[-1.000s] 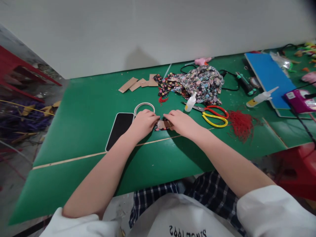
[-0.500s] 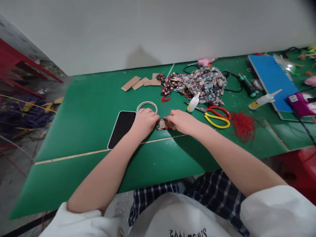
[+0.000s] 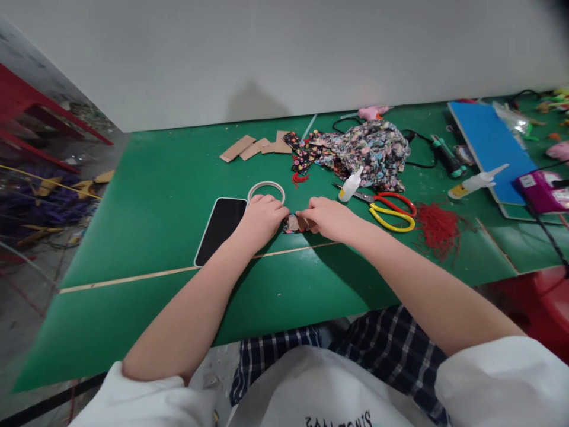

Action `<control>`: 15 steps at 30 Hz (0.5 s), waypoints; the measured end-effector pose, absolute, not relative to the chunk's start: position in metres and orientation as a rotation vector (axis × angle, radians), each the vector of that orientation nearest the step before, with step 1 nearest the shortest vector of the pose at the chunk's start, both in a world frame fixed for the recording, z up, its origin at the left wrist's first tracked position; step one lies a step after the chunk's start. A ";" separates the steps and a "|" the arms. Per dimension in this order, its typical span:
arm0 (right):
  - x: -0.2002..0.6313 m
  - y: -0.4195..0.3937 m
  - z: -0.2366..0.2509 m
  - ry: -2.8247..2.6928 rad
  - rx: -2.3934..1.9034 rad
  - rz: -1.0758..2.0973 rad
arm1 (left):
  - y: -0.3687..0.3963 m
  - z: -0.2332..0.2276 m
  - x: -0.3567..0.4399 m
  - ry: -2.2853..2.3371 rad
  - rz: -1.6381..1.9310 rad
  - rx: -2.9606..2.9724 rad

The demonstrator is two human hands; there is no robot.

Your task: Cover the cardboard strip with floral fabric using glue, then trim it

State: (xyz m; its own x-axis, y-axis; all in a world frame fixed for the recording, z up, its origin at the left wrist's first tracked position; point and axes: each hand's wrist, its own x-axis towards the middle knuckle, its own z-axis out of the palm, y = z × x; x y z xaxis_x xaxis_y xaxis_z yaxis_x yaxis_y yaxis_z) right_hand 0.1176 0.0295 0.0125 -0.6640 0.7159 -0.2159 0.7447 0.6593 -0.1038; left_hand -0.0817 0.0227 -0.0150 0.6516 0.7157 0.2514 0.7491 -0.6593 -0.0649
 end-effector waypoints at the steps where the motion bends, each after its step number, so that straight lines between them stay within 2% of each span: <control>1: 0.117 0.029 0.013 2.717 1.206 -0.269 | 0.022 -0.015 -0.081 -1.213 -0.298 -2.699; 15: 0.115 0.028 0.015 2.709 1.200 -0.263 | 0.021 -0.009 -0.080 -1.222 -0.202 -2.745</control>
State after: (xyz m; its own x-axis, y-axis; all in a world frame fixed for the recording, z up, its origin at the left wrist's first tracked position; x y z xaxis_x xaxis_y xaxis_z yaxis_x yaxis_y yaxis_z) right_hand 0.1154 0.0281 0.0149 -0.6626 0.7152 -0.2225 0.7446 0.6610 -0.0928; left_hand -0.0798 0.0209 -0.0093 0.6633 0.7277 0.1748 0.7452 -0.6638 -0.0642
